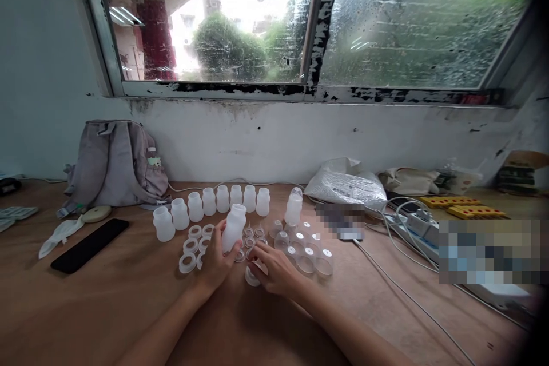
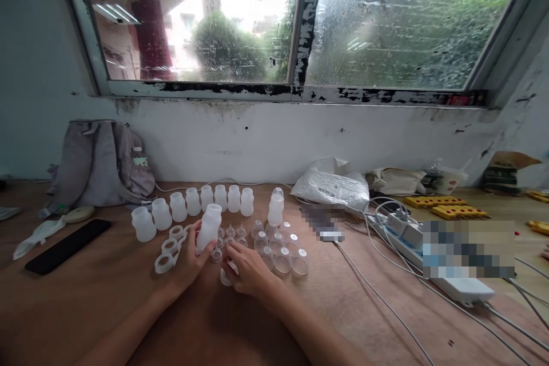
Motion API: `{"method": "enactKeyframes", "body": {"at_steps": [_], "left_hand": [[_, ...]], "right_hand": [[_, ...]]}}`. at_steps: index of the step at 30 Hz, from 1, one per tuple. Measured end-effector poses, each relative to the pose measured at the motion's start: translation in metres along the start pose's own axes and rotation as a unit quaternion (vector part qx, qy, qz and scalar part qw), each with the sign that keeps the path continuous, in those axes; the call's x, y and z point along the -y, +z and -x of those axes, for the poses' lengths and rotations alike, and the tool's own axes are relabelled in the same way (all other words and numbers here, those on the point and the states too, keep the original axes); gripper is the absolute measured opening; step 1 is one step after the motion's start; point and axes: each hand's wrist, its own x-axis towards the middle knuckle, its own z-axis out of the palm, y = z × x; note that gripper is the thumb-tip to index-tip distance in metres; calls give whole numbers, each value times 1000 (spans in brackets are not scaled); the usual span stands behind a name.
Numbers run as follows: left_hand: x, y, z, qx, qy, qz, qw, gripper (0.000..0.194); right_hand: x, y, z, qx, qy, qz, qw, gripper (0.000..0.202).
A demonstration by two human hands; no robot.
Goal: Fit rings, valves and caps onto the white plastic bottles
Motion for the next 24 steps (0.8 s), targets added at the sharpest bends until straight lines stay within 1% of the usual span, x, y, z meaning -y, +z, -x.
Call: {"method": "enactKeyframes", "body": {"at_steps": [2, 4, 5, 7, 10, 12, 14, 16, 17, 18, 19, 21, 23, 24], "left_hand": [[-2, -3, 0, 18, 66, -36, 997, 48], [-4, -6, 1, 43, 139, -64, 987, 48], [-5, -8, 0, 49, 167, -74, 982, 47], [-5, -9, 0, 45, 201, -90, 974, 47], [-2, -8, -1, 42, 219, -110, 969, 46], [1, -7, -2, 49, 224, -116, 966, 46], [1, -7, -2, 38, 208, -122, 970, 49], [-1, -8, -3, 15, 185, -128, 974, 51], [-2, -10, -3, 14, 184, -128, 975, 48], [-3, -12, -4, 26, 193, -125, 973, 42], [-3, -14, -4, 49, 211, -120, 969, 34], [-3, -15, -3, 114, 250, -110, 955, 22], [-1, -13, 0, 162, 268, -108, 944, 20], [-1, -10, 1, 175, 268, -110, 941, 22]], "right_hand": [[-3, 2, 1, -85, 34, 3, 996, 19], [-8, 2, 0, -176, 78, -1, 981, 31], [-10, 2, 0, -207, 90, -2, 974, 33], [-13, 2, -1, -235, 87, 0, 968, 30], [-13, 2, -1, -240, 51, 14, 969, 16], [-12, 0, -2, -239, 42, 24, 970, 11], [-11, -5, -6, -249, 54, 32, 966, 10], [-13, -15, -13, -270, 81, 53, 958, 13], [-16, -22, -18, -281, 98, 71, 952, 15], [-19, -30, -23, -282, 121, 94, 947, 18], [-23, -38, -29, -274, 147, 122, 943, 20], [-32, -54, -41, -222, 212, 192, 932, 19], [-41, -65, -52, -152, 273, 261, 913, 18], [-46, -68, -57, -115, 301, 287, 902, 19]]}}
